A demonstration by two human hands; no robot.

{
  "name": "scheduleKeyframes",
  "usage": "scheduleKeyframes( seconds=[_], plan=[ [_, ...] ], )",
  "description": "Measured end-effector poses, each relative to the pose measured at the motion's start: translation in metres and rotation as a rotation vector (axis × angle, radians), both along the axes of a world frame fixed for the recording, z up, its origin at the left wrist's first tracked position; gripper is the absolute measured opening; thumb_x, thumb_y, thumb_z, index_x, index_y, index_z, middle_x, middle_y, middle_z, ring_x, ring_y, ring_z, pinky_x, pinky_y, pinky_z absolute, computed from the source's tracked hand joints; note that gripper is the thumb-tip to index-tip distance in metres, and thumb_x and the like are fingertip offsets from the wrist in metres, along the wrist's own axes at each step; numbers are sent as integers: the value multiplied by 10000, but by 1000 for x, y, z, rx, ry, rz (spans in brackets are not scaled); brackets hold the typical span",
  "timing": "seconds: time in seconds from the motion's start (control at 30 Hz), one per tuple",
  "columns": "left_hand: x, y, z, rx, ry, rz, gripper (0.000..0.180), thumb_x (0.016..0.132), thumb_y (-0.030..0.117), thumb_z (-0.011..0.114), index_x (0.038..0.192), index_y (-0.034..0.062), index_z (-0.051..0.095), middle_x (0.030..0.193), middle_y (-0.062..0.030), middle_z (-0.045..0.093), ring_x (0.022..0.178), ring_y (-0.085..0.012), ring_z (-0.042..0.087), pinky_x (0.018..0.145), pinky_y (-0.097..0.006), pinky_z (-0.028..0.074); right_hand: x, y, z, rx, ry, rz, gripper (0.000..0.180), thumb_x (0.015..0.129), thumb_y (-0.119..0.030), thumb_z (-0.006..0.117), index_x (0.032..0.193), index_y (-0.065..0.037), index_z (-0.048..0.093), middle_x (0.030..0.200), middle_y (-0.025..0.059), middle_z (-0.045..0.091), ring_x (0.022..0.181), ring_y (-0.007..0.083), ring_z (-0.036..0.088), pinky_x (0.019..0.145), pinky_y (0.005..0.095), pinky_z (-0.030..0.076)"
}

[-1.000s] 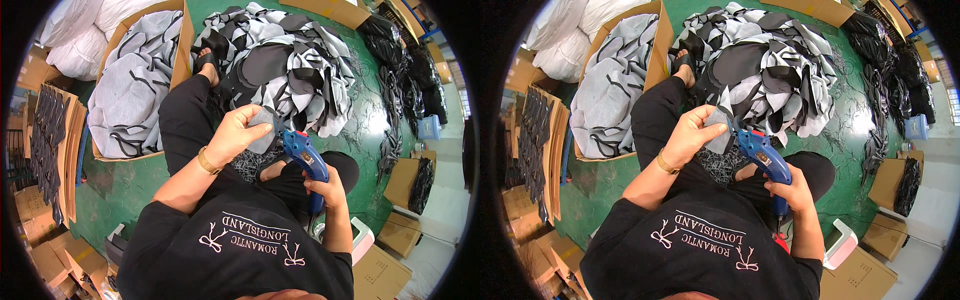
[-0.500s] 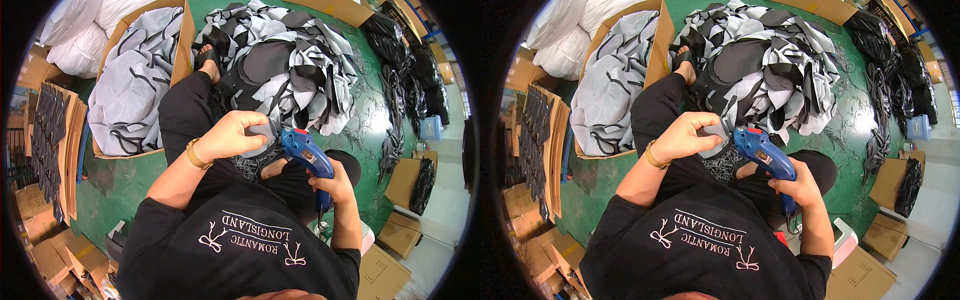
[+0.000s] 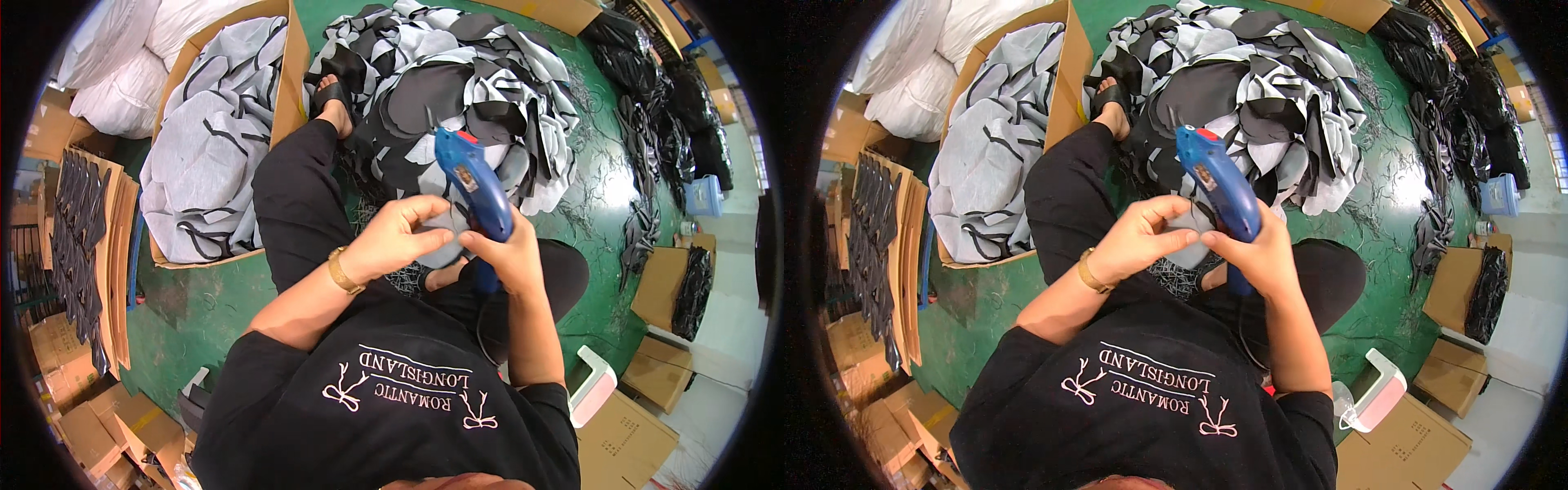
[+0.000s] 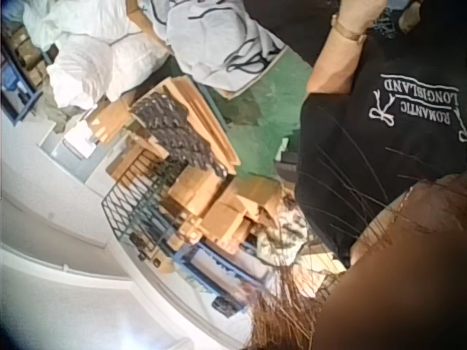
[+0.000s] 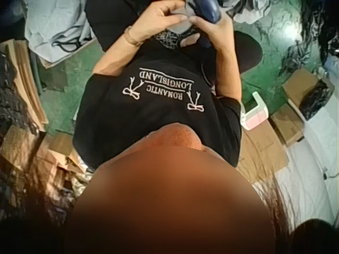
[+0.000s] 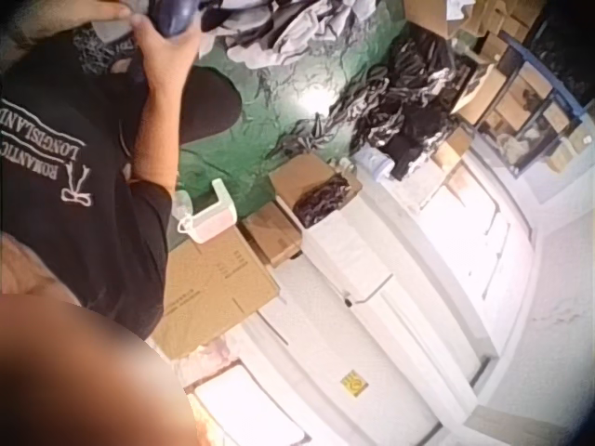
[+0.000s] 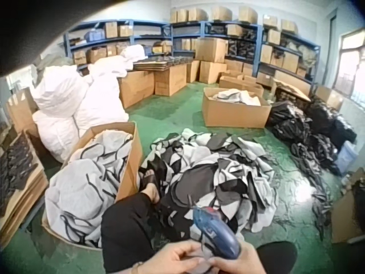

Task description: Trimming the edges of fabric or foam pieces using an electric cutter.

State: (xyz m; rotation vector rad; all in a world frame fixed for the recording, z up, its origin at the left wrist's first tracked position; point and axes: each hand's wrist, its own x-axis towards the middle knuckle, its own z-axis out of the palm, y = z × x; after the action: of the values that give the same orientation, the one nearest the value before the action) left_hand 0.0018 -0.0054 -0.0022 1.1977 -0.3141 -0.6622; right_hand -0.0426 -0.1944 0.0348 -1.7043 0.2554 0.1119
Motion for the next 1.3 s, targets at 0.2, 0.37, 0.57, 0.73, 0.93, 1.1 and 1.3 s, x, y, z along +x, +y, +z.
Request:
scheduleKeyframes(
  seconds=[0.2,0.37,0.57,0.73,0.93,1.1,1.3],
  plan=[
    [-7,-5,-5,-221,348,39,232,852,-6,603,1080,22,578,981,-7,638,858,-60,594,767,-211,476,0,1,-6,58,20,-12,427,683,-107,780,1042,15,584,852,24,591,729,99,558,654,245,460],
    [7,8,-9,-212,241,99,278,831,-71,569,1090,29,578,1020,9,634,886,-55,587,805,-217,471,-24,-26,3,290,169,20,381,714,-97,749,1033,28,581,853,52,606,676,116,578,620,255,475],
    [15,22,-5,3,80,85,316,814,-39,564,1128,-8,591,950,21,629,828,-31,573,745,-201,475,-54,-48,11,172,364,152,376,672,-39,727,1019,28,600,878,58,625,680,121,577,605,257,479],
    [12,22,-1,63,38,67,334,775,-4,586,1107,-19,613,851,50,604,685,6,493,580,-165,409,-57,-47,10,74,411,201,393,653,7,714,1025,33,588,885,68,613,671,126,580,572,267,499],
    [9,25,-4,122,-26,55,327,752,2,590,1076,-20,631,808,49,594,618,10,466,516,-172,384,-60,-43,9,98,383,173,382,659,4,711,1019,36,589,871,67,613,657,126,578,560,266,495],
    [8,26,-4,135,-114,40,334,740,-2,592,1070,-39,627,860,28,598,652,-4,488,540,-182,401,-60,-42,11,142,414,169,372,655,-10,715,1002,35,589,829,63,600,645,131,575,552,262,491],
    [10,24,-4,227,-249,-3,373,736,-14,590,1105,-65,607,1022,-34,602,819,-52,546,671,-206,459,-47,-30,5,250,318,91,359,664,-52,722,985,37,589,802,61,591,639,137,574,556,265,484]
  ],
)
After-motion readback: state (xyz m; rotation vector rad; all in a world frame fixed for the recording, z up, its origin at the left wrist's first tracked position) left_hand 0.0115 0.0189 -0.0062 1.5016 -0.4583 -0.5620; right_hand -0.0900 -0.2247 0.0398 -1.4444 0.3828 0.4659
